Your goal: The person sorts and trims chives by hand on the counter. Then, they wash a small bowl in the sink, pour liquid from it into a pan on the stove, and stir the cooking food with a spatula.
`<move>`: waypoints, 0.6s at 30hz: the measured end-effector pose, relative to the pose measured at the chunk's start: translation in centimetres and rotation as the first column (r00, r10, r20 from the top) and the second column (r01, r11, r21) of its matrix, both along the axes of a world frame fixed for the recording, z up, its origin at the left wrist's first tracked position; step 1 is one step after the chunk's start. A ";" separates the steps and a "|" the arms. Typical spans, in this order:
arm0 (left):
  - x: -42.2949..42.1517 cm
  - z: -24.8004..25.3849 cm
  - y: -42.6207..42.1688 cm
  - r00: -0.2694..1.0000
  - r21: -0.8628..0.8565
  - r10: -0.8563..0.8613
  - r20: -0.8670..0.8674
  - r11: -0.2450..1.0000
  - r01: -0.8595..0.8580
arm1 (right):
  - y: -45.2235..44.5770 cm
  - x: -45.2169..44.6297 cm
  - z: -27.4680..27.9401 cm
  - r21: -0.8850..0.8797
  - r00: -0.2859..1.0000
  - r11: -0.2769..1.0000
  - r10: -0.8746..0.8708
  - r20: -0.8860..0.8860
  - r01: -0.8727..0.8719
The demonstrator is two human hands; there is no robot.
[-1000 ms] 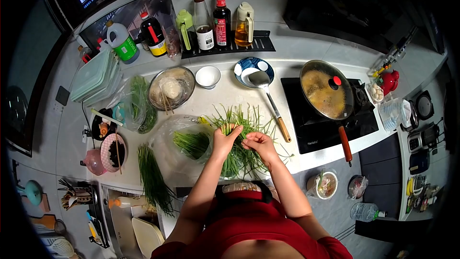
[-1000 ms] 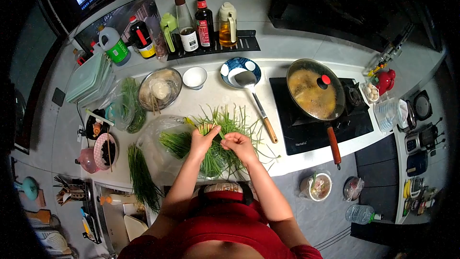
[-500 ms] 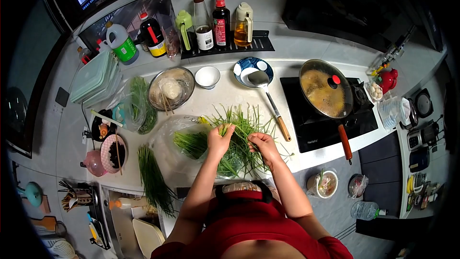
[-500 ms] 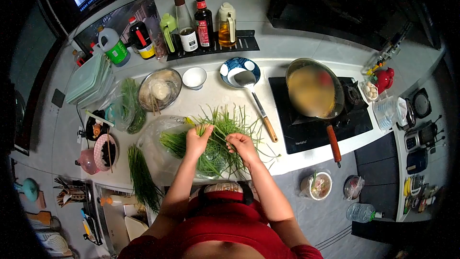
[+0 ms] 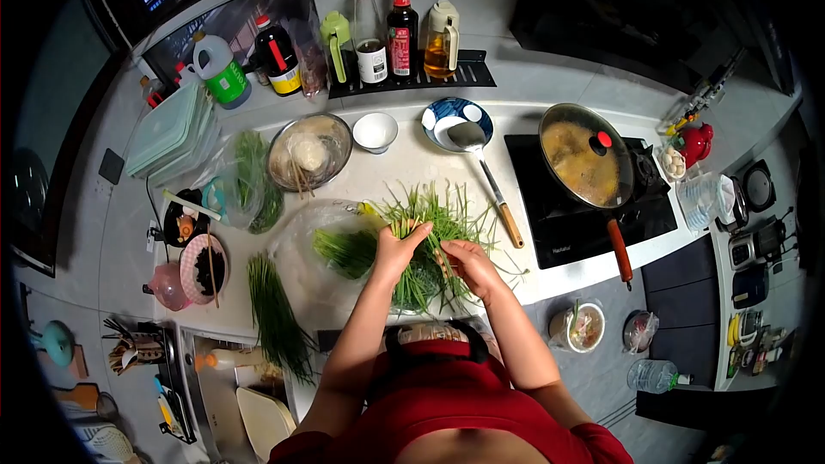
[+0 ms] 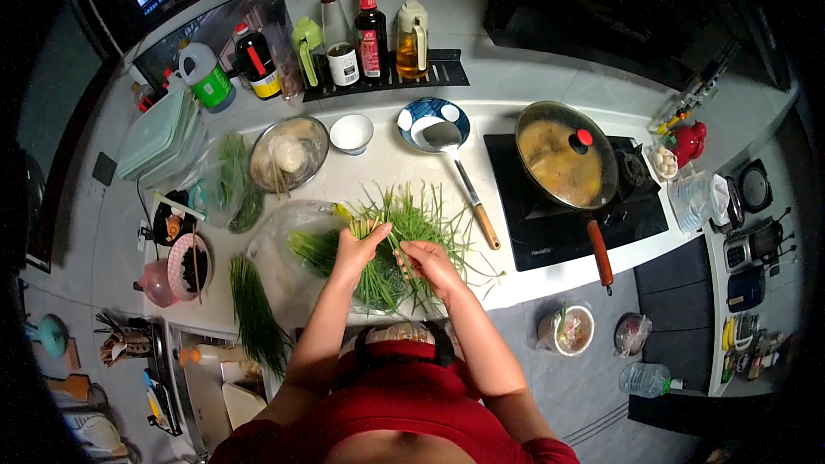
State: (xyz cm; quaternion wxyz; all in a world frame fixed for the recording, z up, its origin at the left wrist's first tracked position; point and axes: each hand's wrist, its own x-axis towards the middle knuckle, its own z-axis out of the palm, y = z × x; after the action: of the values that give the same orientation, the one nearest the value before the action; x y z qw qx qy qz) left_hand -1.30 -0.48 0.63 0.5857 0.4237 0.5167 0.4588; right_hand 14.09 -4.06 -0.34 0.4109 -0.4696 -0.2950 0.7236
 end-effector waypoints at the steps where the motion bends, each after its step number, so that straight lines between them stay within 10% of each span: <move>1: 0.0 -0.1 -0.1 1.000 -0.021 -0.004 0.003 1.000 0.004 | -0.1 -0.1 0.1 -0.013 0.999 1.000 0.012 0.034 -0.012; 7: -0.4 -4.5 1.9 0.950 0.213 0.273 -0.151 0.948 -0.238 | -0.5 0.4 -1.7 0.005 0.999 1.000 0.009 -0.034 -0.009; 14: -0.4 -5.0 2.1 0.951 0.135 0.301 -0.073 0.948 -0.290 | -0.5 0.8 -4.4 0.393 0.880 0.914 -0.270 0.391 0.106; 18: 0.4 -3.4 1.4 0.979 -0.053 0.178 0.098 0.983 -0.173 | -0.1 1.7 -2.6 0.237 0.941 0.966 -0.168 0.293 0.099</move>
State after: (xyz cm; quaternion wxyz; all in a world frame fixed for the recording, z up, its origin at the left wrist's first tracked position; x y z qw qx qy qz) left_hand -0.94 0.95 -2.74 0.5778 0.3392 0.5315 0.5182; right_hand 15.79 -4.12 -2.98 0.4570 -0.5485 -0.4012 0.5738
